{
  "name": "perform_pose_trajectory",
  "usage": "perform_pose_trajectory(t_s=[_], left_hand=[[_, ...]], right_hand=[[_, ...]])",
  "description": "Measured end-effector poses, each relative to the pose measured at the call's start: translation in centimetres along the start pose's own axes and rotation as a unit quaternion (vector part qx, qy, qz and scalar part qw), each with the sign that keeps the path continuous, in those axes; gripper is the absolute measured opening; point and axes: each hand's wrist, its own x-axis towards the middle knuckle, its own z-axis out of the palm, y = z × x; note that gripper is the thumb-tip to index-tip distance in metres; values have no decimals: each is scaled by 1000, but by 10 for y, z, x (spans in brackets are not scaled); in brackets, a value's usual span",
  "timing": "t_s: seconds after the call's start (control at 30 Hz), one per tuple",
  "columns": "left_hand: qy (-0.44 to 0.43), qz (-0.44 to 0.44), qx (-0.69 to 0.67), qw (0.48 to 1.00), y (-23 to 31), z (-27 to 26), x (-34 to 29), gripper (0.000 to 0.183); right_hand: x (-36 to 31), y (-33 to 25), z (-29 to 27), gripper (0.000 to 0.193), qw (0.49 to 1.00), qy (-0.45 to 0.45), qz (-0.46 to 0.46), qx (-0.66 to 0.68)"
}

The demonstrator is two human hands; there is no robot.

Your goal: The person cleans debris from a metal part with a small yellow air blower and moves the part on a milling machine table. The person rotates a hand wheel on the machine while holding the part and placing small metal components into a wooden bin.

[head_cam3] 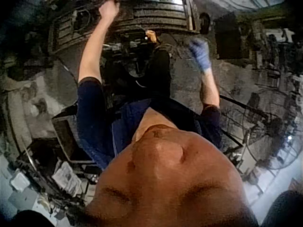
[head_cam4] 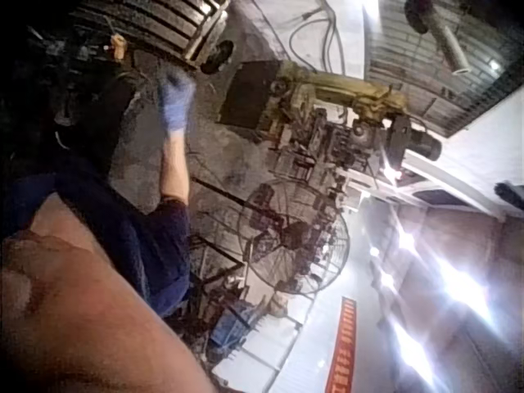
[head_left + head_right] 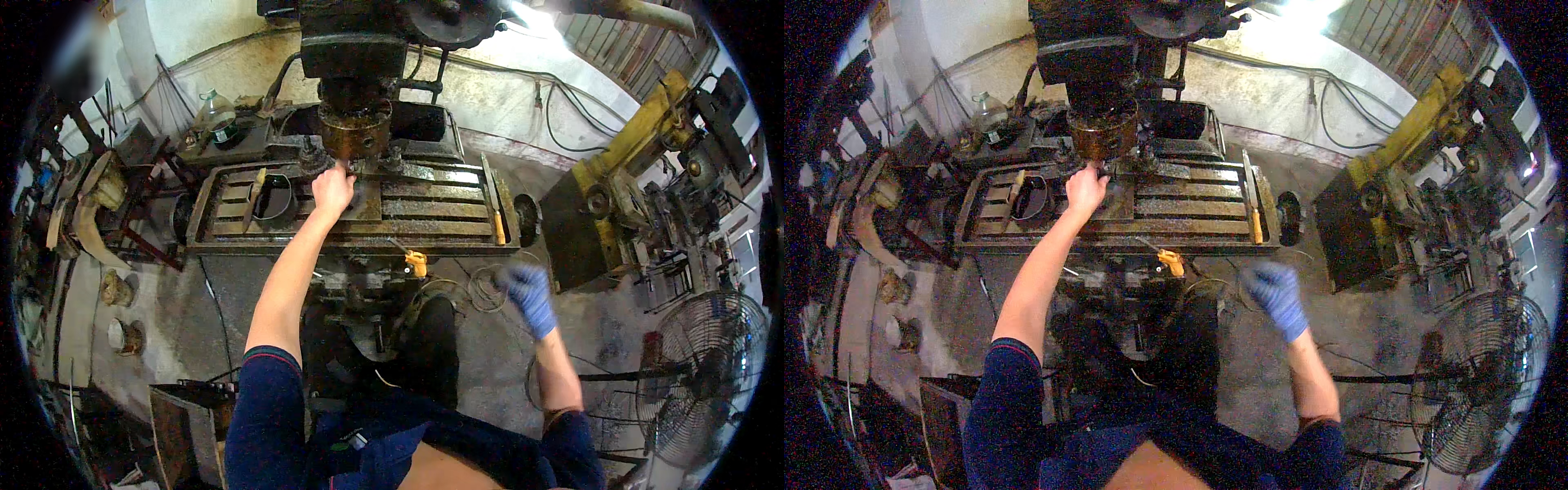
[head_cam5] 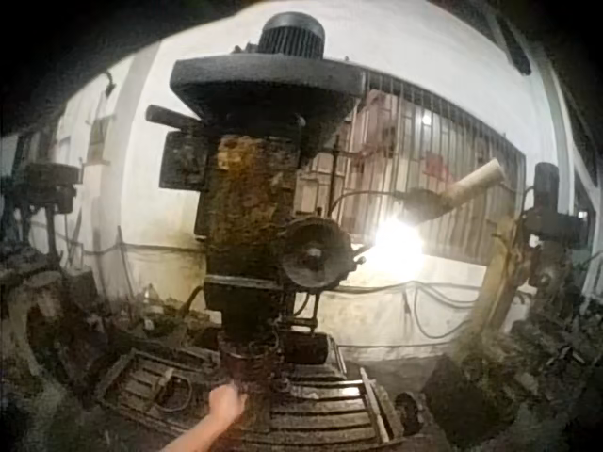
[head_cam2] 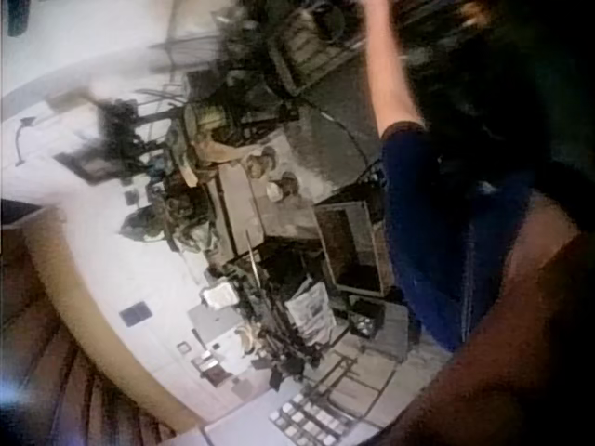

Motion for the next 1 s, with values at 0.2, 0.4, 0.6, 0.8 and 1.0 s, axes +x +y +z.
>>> perform_pose_trajectory(t_s=[0.2,0.4,0.6,0.8,1.0], left_hand=[[-13,-14,-116,993,-19,6,13,40],[-23,-13,-127,992,-15,10,18,40],[-32,-47,-105,993,-26,6,16,36],[14,-35,-106,994,-18,11,17,36],[30,-34,-133,990,-24,10,18,34]], right_hand=[[97,-140,-119,40,896,364,-206,-150],[122,-265,-172,42,793,215,-496,282],[108,-207,-144,34,794,280,-428,328],[81,-148,-98,31,799,301,-473,218],[82,-167,-97,32,813,377,-429,114]])
